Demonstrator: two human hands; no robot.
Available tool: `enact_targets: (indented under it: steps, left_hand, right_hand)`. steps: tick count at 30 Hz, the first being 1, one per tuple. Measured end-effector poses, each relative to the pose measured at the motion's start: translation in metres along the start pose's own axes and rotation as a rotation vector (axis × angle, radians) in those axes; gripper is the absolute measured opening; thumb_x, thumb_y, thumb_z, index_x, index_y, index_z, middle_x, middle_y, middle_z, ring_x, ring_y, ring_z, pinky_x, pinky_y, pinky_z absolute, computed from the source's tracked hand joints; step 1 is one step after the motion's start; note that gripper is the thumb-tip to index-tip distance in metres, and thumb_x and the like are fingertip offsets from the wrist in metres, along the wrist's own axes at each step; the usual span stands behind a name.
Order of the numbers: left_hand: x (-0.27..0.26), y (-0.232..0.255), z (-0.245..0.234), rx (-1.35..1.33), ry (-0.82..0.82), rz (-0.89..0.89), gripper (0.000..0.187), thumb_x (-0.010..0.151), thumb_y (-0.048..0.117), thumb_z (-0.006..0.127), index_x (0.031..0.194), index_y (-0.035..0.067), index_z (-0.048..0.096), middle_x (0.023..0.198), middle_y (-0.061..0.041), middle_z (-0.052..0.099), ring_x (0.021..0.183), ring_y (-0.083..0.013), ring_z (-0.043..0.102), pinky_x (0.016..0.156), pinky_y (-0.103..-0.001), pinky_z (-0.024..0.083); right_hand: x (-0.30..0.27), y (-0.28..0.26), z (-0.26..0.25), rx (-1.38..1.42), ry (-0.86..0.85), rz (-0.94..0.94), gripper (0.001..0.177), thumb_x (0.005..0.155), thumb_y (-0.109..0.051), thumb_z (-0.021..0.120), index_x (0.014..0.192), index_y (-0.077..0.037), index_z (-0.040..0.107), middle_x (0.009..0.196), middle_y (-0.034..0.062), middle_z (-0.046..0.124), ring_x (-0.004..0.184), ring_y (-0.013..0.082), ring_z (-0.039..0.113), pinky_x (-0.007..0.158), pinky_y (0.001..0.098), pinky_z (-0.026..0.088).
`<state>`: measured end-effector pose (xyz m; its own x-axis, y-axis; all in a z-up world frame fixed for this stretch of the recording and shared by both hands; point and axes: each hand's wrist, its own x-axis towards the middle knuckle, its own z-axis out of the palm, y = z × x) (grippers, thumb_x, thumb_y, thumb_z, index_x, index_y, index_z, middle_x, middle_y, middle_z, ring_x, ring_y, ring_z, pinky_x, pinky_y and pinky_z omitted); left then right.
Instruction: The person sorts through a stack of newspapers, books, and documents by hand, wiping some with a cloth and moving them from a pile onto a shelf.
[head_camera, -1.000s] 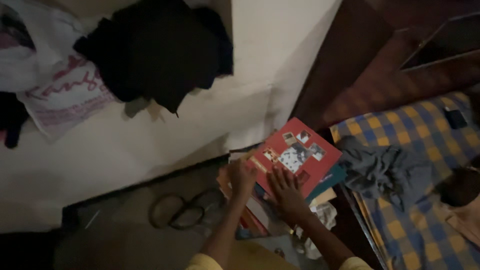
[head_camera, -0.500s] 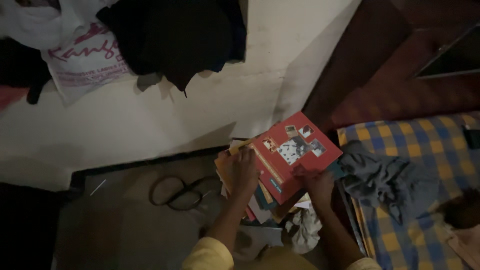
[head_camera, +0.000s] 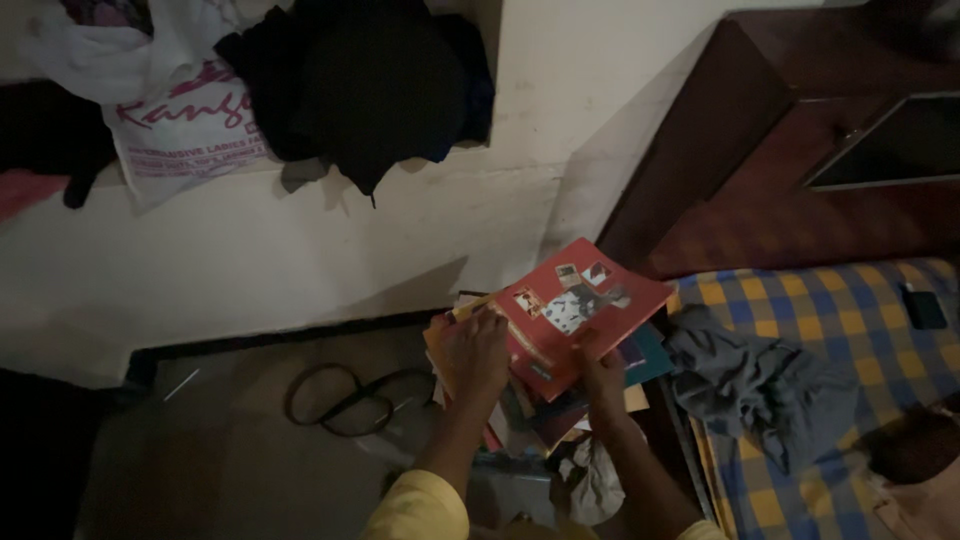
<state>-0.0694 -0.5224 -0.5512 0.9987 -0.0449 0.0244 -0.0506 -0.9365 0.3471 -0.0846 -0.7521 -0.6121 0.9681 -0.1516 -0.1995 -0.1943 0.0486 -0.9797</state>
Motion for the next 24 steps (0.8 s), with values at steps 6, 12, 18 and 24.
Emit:
enact_targets:
  steps: [6, 12, 18, 24]
  left_hand:
    - [-0.004, 0.001, -0.014, 0.055, 0.011, 0.027, 0.051, 0.084, 0.016, 0.078, 0.129, 0.004, 0.059, 0.148, -0.015, 0.05, 0.138, -0.0337, 0.044, 0.114, -0.045, 0.036]
    - [-0.007, -0.013, -0.001, -0.042, 0.079, 0.065, 0.054, 0.083, 0.023, 0.08, 0.128, 0.003, 0.059, 0.146, -0.017, 0.051, 0.141, -0.0356, 0.042, 0.113, -0.048, 0.034]
    - [0.007, -0.023, -0.001, -0.27, 0.119, 0.078, 0.07, 0.081, 0.029, 0.085, 0.141, 0.008, 0.056, 0.143, -0.016, 0.056, 0.135, -0.0351, 0.048, 0.108, -0.056, 0.031]
    - [0.029, -0.018, -0.079, -1.188, -0.026, -0.122, 0.087, 0.075, 0.04, 0.09, 0.145, 0.009, 0.048, 0.142, -0.013, 0.06, 0.13, -0.0275, 0.059, 0.106, -0.043, 0.051]
  right_hand:
    - [-0.003, -0.016, 0.038, -0.452, 0.191, -0.2, 0.072, 0.093, -0.01, 0.059, 0.157, -0.003, 0.027, 0.127, 0.0209, 0.061, 0.11, 0.0369, 0.062, 0.086, 0.0451, 0.05]
    - [-0.027, -0.052, 0.052, -0.369, 0.197, -0.315, 0.073, 0.083, -0.005, 0.06, 0.153, -0.005, 0.038, 0.122, 0.0207, 0.065, 0.106, 0.0351, 0.066, 0.085, 0.0434, 0.053]
    - [-0.056, -0.102, 0.06, -0.179, 0.117, -0.307, 0.061, 0.091, -0.008, 0.059, 0.15, -0.005, 0.042, 0.129, 0.0149, 0.064, 0.113, 0.0272, 0.065, 0.087, 0.0418, 0.055]
    - [-0.058, -0.145, 0.046, -0.271, -0.062, -0.266, 0.057, 0.101, -0.013, 0.058, 0.158, -0.007, 0.049, 0.105, 0.024, 0.072, 0.082, 0.0328, 0.065, 0.072, 0.0458, 0.054]
